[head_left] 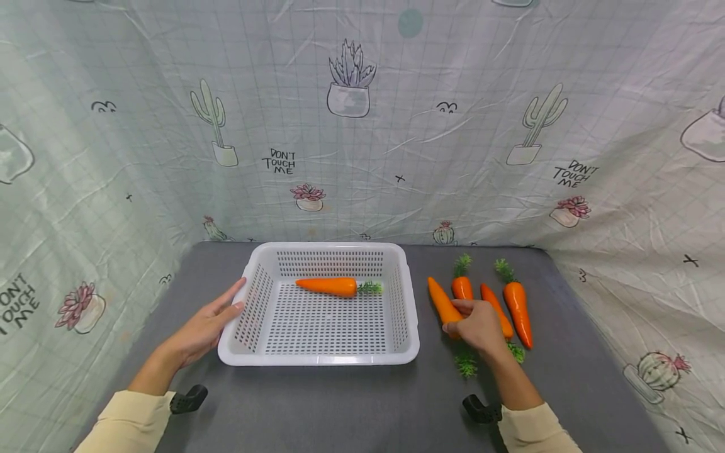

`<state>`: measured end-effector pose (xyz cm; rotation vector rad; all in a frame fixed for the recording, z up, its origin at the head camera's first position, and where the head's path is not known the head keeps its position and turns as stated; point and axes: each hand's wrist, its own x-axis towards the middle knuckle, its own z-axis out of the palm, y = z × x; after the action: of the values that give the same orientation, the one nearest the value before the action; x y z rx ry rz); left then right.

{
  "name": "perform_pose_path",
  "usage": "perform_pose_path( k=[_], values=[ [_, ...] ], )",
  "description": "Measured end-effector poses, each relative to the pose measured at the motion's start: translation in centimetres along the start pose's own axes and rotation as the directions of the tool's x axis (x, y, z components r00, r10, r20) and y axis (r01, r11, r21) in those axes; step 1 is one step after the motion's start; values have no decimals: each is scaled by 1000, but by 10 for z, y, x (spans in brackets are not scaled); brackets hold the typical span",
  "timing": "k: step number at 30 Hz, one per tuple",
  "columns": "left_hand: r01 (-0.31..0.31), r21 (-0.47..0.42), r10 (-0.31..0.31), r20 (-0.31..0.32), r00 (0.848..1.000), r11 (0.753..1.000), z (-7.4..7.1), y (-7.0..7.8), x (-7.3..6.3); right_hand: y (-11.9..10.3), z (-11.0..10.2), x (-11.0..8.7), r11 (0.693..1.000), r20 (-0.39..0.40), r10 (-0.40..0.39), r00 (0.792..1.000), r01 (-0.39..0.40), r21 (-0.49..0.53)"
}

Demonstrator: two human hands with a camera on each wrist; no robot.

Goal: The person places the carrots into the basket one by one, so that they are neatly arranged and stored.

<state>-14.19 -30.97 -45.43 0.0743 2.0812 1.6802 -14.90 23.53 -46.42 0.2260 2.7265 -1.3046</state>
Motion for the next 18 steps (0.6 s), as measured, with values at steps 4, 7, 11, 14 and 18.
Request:
perform_pose_path(
  k=[4, 7, 11, 14, 18],
  values=[
    [0, 15, 0, -6, 1000, 1000, 1, 0, 0, -3, -1, -1, 1000, 0, 0, 1000, 0, 7],
    [-4, 13, 4, -2, 1000, 1000, 1, 0, 0, -5, -2, -2, 1000, 2, 5, 1000, -5, 20],
    [-5, 10, 5, 1, 1000, 1000, 1, -1, 0, -8, -4, -4, 999, 14, 11, 1000, -12, 36],
    [-3, 14, 3, 0, 1000, 1000, 1, -1, 0, -11, -5, -4, 999, 17, 9, 1000, -10, 36],
    [-3, 10, 3, 2, 1000, 1000, 1, -1, 0, -16, -8, -5, 1000, 17, 4, 1000, -5, 29]
  ],
)
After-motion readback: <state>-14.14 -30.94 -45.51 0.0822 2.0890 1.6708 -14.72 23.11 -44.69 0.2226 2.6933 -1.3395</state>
